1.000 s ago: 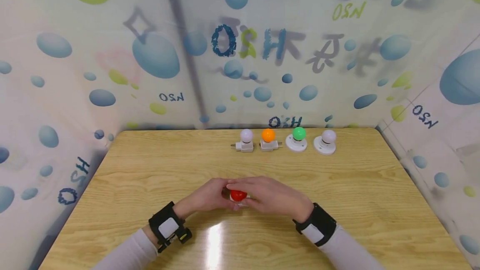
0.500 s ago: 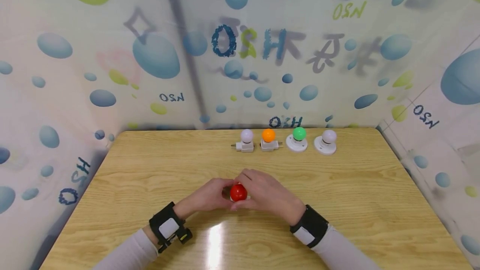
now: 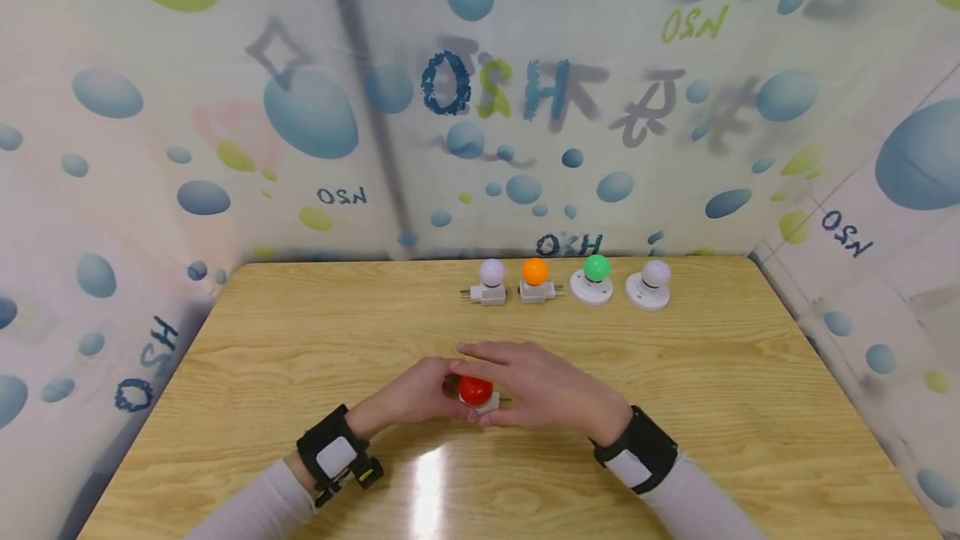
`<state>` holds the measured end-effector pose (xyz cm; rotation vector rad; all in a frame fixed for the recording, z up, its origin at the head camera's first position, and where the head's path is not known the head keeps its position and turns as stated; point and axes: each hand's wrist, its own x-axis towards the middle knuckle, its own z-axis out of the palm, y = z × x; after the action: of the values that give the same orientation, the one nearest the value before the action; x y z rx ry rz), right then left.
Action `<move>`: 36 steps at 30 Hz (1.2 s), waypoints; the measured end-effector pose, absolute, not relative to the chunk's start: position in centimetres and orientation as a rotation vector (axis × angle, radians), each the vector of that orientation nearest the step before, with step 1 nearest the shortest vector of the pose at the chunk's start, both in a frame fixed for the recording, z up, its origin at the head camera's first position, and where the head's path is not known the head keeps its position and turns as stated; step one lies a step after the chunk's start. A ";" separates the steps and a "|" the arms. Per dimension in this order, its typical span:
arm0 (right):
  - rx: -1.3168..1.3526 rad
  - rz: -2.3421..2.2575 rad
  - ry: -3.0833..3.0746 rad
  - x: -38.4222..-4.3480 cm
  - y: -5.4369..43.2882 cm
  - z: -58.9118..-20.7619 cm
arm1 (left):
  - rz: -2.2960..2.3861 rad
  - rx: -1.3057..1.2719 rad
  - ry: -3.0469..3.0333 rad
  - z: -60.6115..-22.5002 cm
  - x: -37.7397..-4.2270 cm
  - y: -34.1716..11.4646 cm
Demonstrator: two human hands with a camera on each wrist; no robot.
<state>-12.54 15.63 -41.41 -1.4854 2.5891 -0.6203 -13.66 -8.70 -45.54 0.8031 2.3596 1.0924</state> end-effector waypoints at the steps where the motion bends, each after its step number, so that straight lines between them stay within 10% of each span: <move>1: -1.501 -0.621 2.578 -12.5 15.6 -41.4 | 1.090 0.805 2.364 -45.5 -13.6 -8.7; 36: -1.337 -0.681 2.590 -12.2 14.8 -42.2 | 1.094 0.782 2.365 -45.6 -13.5 -8.8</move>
<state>-12.19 14.83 -42.18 -1.3368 2.5897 -0.6811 -13.54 -8.78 -45.63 0.7823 2.3647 1.0938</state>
